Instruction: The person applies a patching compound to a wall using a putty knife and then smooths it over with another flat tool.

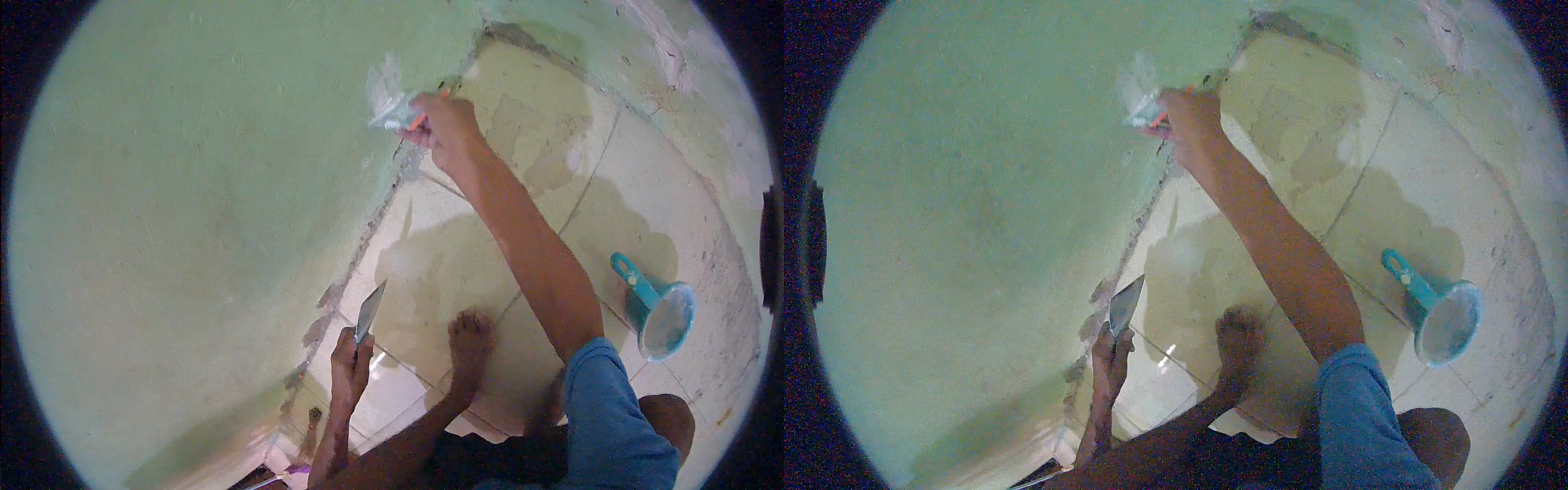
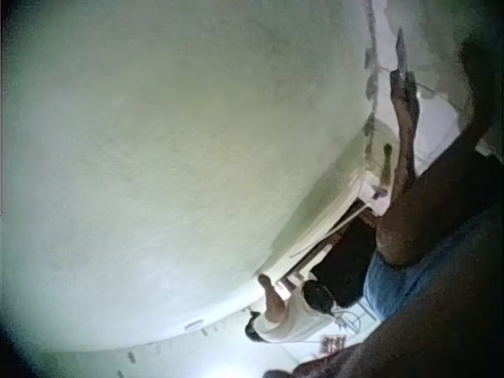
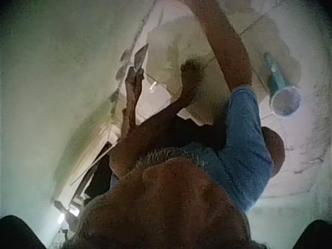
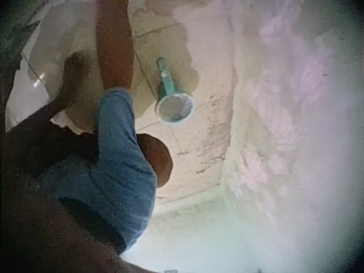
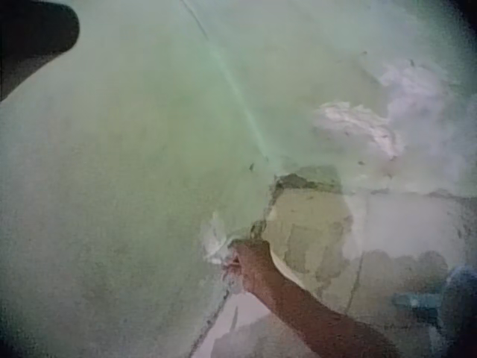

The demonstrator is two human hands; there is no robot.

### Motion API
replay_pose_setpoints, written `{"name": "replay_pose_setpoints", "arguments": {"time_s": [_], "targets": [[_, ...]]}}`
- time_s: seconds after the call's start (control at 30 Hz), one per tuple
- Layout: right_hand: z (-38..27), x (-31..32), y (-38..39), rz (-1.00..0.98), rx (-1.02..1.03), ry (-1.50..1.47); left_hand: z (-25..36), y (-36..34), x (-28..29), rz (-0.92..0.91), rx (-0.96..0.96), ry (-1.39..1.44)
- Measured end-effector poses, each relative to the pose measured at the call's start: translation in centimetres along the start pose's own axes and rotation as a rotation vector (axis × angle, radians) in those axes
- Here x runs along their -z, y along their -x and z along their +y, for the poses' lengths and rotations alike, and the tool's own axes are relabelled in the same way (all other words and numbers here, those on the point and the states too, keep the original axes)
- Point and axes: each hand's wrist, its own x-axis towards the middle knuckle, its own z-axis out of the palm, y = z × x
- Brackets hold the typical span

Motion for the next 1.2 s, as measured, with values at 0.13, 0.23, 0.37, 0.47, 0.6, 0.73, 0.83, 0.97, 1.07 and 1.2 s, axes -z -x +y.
{"name": "replay_pose_setpoints", "arguments": {"time_s": [0.13,0.23,0.37,0.47,0.6,0.73,0.83,0.97,1.07,1.2], "targets": [[-4.7,-2.5,0.4,-0.108,0.148,0.022,2.0,-0.4,-0.1,-0.031,0.055,0.013],[-6.9,-2.5,0.6,-0.231,0.315,0.099,1.6,-0.5,-0.4,-0.020,0.027,0.032],[-5.1,0.5,-1.0,0.008,0.214,0.223,2.2,-0.4,-0.6,-0.031,-0.006,0.001],[-0.3,2.5,-1.1,0.073,0.056,0.177,2.2,-0.3,-0.9,-0.050,0.029,0.047],[1.5,0.5,-2.0,0.261,0.043,0.129,1.9,0.1,-0.8,-0.049,0.040,-0.015],[-2.1,-1.4,-0.4,0.054,0.337,0.301,2.7,0.5,-0.8,-0.044,0.091,0.006],[-2.8,-3.9,2.6,-0.042,0.655,0.721,3.3,0.6,-0.9,-0.042,0.160,0.048],[0.2,-3.3,4.1,-0.031,0.885,0.719,1.8,0.7,-0.9,-0.055,0.050,-0.002],[0.7,-0.4,0.0,0.142,0.753,0.723,2.4,0.4,-1.1,-0.062,0.132,0.086],[0.9,0.1,3.0,-0.095,0.658,0.831,0.9,0.3,-1.6,0.011,0.120,0.245]]}}
